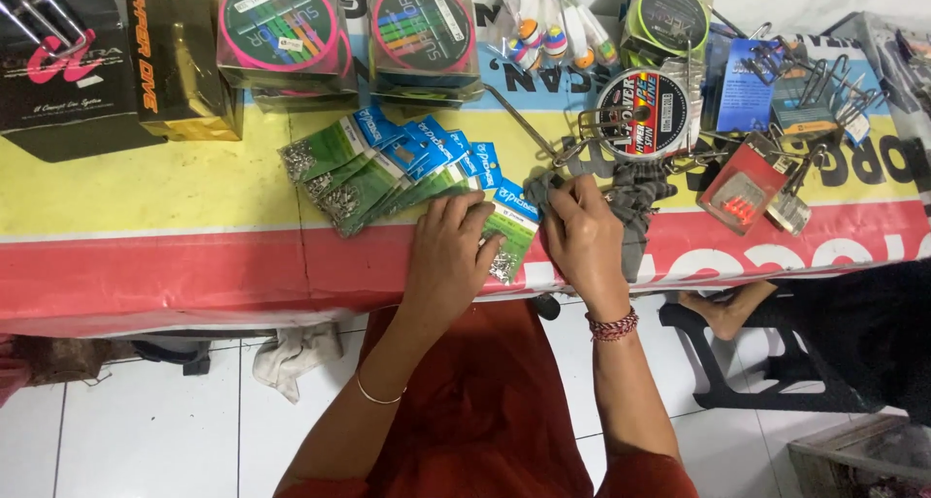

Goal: The person is cleaning fishing line spools with a cloth and organizing small packets of fishing tackle on a display table.

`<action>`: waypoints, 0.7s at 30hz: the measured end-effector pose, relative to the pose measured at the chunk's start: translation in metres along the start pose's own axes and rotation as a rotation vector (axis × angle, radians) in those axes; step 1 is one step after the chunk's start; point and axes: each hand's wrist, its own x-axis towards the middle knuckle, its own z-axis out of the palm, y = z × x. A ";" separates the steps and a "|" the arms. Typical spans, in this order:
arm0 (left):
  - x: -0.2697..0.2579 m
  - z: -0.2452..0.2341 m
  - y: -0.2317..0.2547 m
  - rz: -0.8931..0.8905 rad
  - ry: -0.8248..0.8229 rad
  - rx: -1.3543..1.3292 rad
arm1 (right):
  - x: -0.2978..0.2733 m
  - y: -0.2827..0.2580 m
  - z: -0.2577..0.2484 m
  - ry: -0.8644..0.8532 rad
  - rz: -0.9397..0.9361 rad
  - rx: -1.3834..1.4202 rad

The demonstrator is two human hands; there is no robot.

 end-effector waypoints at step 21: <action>-0.004 0.001 0.000 0.065 0.163 -0.061 | -0.017 -0.017 -0.004 0.018 -0.083 -0.022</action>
